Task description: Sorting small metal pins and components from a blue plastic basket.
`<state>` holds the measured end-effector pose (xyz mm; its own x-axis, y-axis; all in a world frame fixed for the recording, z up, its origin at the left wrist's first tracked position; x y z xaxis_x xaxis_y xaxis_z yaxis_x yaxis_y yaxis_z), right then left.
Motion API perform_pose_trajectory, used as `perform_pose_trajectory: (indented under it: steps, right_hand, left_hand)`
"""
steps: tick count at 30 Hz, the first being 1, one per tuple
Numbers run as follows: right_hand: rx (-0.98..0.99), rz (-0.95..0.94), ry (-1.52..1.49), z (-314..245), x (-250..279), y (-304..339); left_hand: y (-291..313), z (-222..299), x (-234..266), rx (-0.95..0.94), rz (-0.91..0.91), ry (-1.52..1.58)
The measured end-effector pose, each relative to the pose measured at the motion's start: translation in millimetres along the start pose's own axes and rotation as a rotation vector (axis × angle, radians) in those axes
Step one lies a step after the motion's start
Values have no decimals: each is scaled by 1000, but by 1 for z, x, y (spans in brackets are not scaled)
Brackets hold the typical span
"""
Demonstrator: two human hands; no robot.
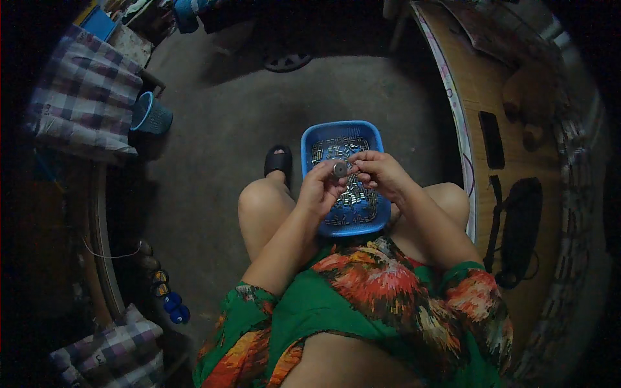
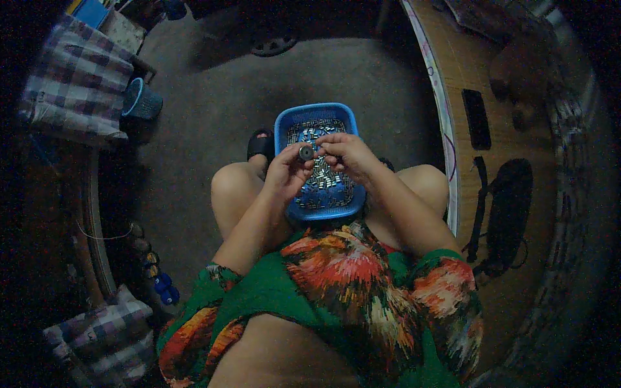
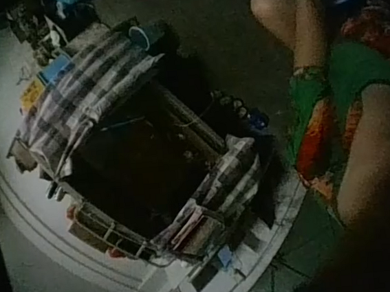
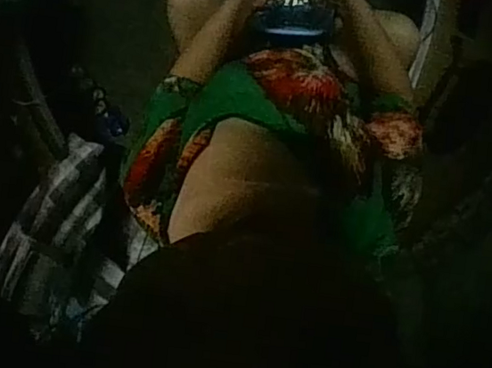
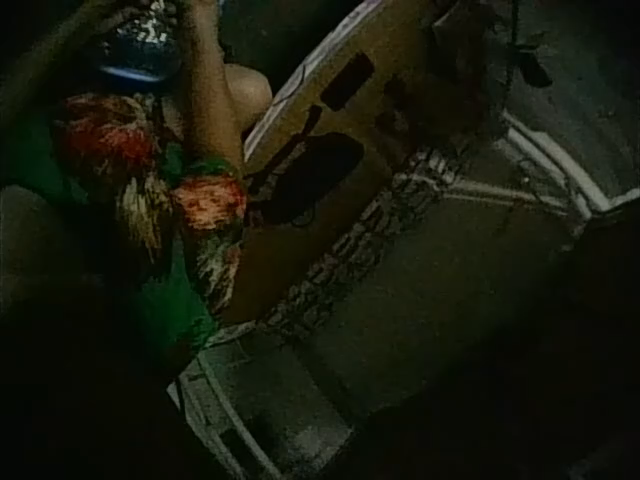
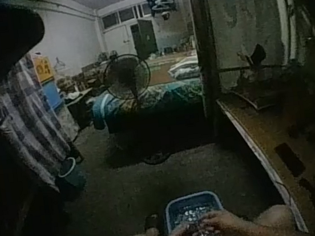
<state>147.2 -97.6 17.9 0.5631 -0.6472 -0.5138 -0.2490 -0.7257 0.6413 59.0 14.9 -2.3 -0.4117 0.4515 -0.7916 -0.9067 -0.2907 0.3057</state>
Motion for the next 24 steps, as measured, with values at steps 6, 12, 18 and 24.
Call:
perform_pose_trajectory:
  steps: [6, 12, 18, 24]
  right_hand:
    - [23, -21, -18, 2, -1, -1]
    - [27, 12, 12, -1, -3, 1]
    - [95, 157, 275, -1, -7, 3]
    - [171, 223, 332, -3, -11, 5]
  left_hand:
    - [0, 0, 0, -20, -53, -20]
    - [1, 1, -4, -21, -7, -37]
    - [2, 1, -5, -14, -41, -23]
    - [4, 1, -7, -13, -18, -44]
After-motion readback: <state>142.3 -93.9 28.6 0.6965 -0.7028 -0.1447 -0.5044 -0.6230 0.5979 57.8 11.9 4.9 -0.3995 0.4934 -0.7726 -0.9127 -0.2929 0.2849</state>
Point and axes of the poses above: each hand's wrist, its own y-axis away from the middle knuckle, its own x-axis out of the back of the hand, z = x × y, the point moved 4 cm from there along -y, towards the middle knuckle, and after that the axes turned 12 degrees about -x, right-handed, at the moved point
